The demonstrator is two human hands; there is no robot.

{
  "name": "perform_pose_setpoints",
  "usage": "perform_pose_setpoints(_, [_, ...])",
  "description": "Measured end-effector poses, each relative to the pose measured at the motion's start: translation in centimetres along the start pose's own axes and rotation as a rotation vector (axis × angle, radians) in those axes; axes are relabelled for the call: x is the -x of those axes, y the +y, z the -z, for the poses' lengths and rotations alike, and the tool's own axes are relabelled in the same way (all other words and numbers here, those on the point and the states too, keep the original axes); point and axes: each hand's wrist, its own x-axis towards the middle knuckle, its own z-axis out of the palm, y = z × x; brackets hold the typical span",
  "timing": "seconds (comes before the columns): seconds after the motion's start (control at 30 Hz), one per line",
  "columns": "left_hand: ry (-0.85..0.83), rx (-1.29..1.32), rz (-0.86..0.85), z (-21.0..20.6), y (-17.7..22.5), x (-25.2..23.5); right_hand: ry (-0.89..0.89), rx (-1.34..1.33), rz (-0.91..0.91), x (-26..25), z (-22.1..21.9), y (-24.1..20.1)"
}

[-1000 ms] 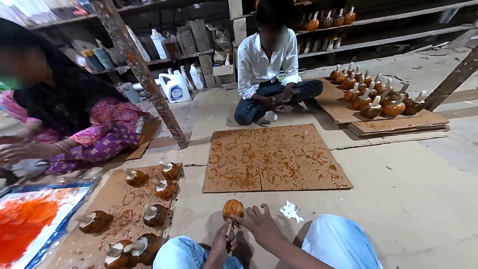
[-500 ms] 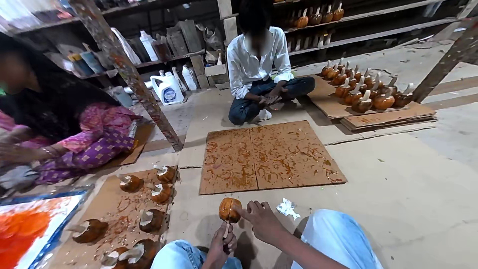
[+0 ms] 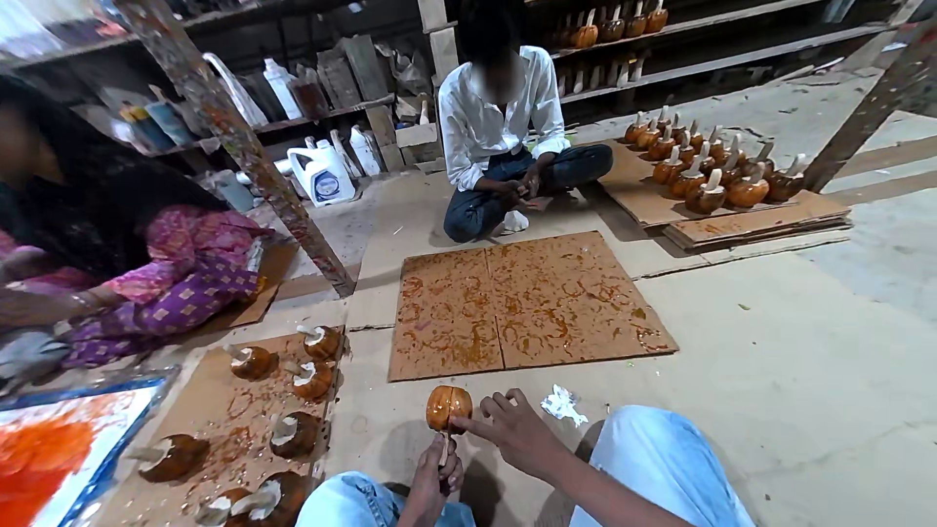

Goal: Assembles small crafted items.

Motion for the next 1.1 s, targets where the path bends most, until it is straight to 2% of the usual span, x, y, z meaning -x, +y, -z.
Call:
perform_pose_setpoints(0.03, [-0.002, -0.035, -0.006, 0.0, -0.1, 0.0, 0.028, 0.040, -0.005, -0.1, 0.0, 0.1])
perform_pose_setpoints(0.1, [-0.009, -0.080, -0.008, 0.0, -0.2, -0.1, 0.000, -0.003, -0.129, -0.5, 0.3, 0.2])
perform_pose_setpoints(0.17, [-0.022, -0.091, -0.002, -0.1, -0.1, 0.0, -0.191, -0.174, -0.317, -1.3, 1.1, 0.2])
perform_pose_setpoints(0.23, [-0.018, -0.053, 0.008, -0.3, 0.1, 0.1, -0.250, -0.310, -0.367, -1.3, 0.9, 0.3])
perform_pose_setpoints(0.3, [-0.003, 0.023, 0.030, -0.2, 0.3, 0.1, -0.207, -0.277, -0.270, -0.8, 0.3, 0.1])
perform_pose_setpoints(0.43, [-0.016, 0.142, 0.098, 0.3, 0.6, 0.2, -0.058, -0.010, 0.009, 0.1, 0.1, -0.5])
perform_pose_setpoints(0.5, [-0.044, 0.169, 0.118, 0.4, 0.7, 0.3, -0.011, 0.029, 0.022, 0.1, 0.0, -0.4])
perform_pose_setpoints(0.57, [-0.084, 0.188, 0.129, 0.4, 0.9, 0.3, -0.048, -0.018, -0.105, -0.4, 0.2, -0.2])
perform_pose_setpoints(0.63, [-0.110, 0.206, 0.134, 0.5, 1.0, 0.5, -0.187, -0.203, -0.285, -1.1, 0.7, -0.1])
perform_pose_setpoints(0.7, [-0.123, 0.245, 0.137, 0.6, 1.0, 0.5, -0.273, -0.417, -0.364, -1.2, 0.6, 0.1])
perform_pose_setpoints(0.77, [-0.125, 0.305, 0.147, 0.7, 1.1, 0.4, -0.267, -0.465, -0.318, -0.9, 0.0, -0.2])
perform_pose_setpoints(0.97, [-0.111, 0.408, 0.158, 0.9, 1.4, 0.4, -0.096, -0.003, 0.004, -0.4, -0.3, -1.3])
perform_pose_setpoints(1.1, [-0.210, 0.425, 0.170, 1.0, 1.4, 0.6, 0.068, 0.109, 0.100, -0.2, -0.4, -0.7])
